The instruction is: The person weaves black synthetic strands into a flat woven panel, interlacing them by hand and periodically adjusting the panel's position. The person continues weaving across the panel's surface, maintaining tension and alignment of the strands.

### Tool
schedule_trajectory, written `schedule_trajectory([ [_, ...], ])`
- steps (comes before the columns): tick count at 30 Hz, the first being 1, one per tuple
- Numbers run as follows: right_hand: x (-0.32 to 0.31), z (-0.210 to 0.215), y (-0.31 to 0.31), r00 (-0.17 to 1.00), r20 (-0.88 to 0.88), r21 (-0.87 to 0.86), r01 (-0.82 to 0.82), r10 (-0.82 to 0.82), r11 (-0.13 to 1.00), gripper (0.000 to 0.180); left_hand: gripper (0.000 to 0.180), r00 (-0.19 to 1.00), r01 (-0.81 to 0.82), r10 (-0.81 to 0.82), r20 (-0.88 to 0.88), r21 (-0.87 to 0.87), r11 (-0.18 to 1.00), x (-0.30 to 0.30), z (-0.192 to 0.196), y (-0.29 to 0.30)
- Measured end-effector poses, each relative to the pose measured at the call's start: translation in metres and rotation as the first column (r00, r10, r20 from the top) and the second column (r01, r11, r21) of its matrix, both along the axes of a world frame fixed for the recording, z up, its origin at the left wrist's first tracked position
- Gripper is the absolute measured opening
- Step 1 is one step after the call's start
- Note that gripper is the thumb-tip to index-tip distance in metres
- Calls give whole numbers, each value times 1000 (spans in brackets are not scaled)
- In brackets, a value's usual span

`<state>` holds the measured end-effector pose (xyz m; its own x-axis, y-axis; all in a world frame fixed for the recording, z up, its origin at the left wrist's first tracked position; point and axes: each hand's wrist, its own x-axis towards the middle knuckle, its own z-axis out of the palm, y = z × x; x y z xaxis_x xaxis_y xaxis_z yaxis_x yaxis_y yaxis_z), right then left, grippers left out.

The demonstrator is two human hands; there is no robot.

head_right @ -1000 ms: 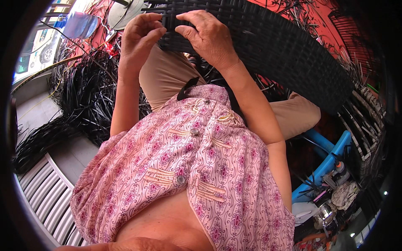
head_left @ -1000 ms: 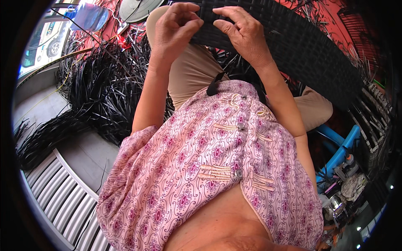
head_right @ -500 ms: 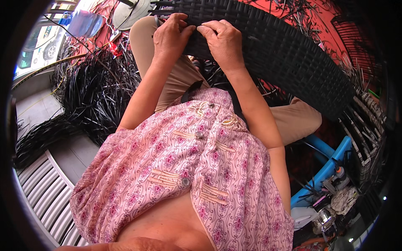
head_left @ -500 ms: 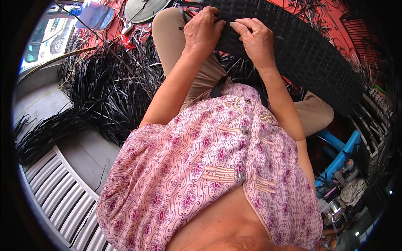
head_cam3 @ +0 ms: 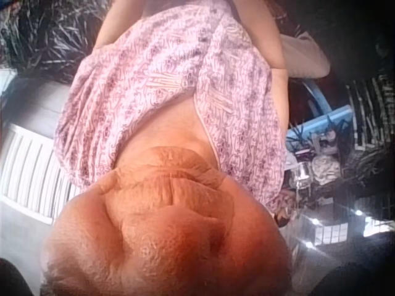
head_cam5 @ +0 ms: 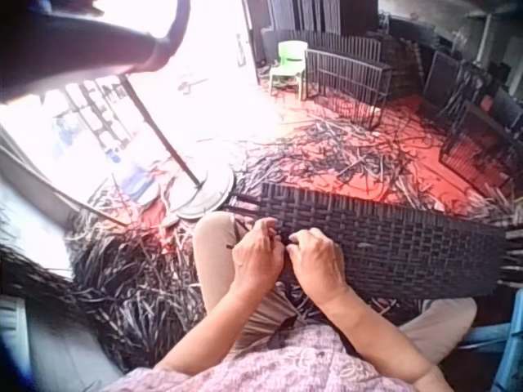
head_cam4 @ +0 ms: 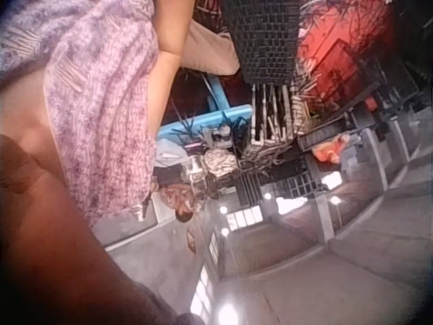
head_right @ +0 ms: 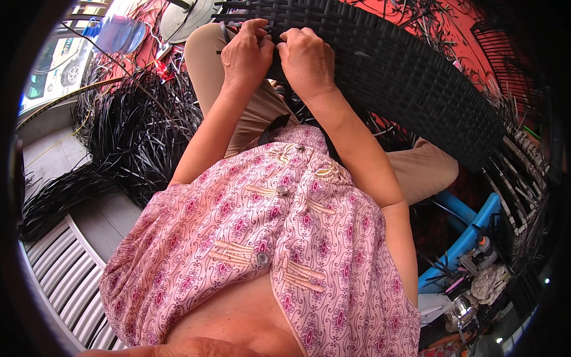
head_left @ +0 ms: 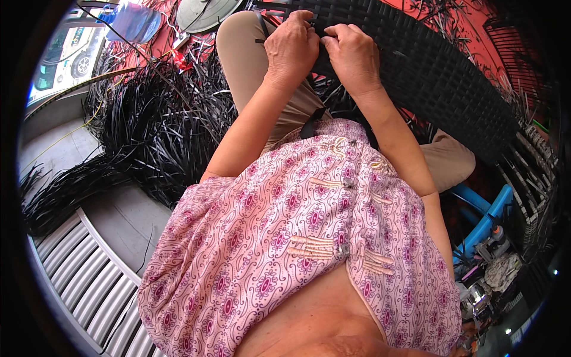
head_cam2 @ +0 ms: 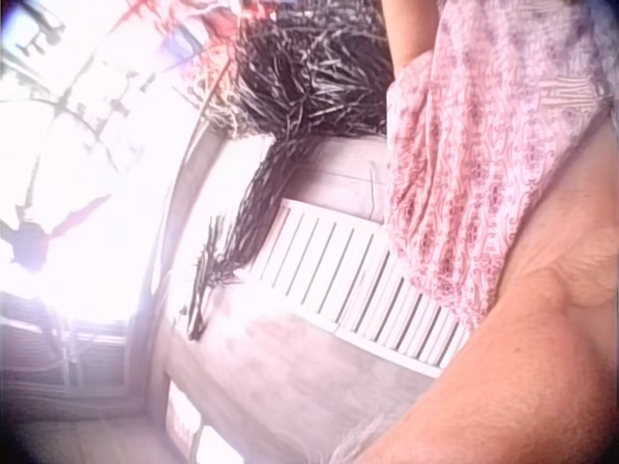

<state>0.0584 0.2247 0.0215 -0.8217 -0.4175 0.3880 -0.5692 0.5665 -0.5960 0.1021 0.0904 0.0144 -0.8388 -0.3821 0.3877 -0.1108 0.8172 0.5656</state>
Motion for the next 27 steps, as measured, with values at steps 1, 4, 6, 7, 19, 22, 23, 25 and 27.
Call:
schedule_trajectory([
  [1, 1, 1, -1, 1000, 1, 13, 2, -2, 1000, 16, 30, 1000, 1, -1, -3, 13, 1000, 1, 0, -1],
  [4, 2, 3, -4, 1000, -1, 34, 0, 0, 999, 13, 33, 1000, 3, -3, -6, 37, 999, 1, -1, -2],
  [6, 0, 1, -5, 1000, -8, 25, -16, 17, 1000, 12, 34, 1000, 4, -4, -2, 41, 999, 0, -2, -3],
  [7, -1, 1, -6, 1000, -12, 36, -21, 21, 999, 12, 35, 1000, 5, -5, 1, 41, 999, 0, -3, -3],
  [19, -14, -4, -20, 999, -49, 111, -9, 15, 994, 11, 40, 986, 142, -159, 48, 255, 956, 2, 2, -33],
  [22, -14, -5, -17, 999, -25, 31, -31, 31, 999, 13, 38, 982, 152, -183, 46, 382, 911, 0, 7, -34],
  [23, -16, -6, -17, 999, -26, 16, -35, 35, 999, 14, 37, 981, 152, -187, 49, 402, 903, 0, 8, -34],
  [25, -17, -7, -16, 998, -21, -22, -52, 51, 998, 16, 35, 976, 180, -218, 9, 530, 829, -4, -1, -41],
  [27, -17, -7, -14, 997, -10, -72, -79, 78, 994, 19, 34, 976, 198, -214, -52, 629, 752, -3, -10, -46],
])
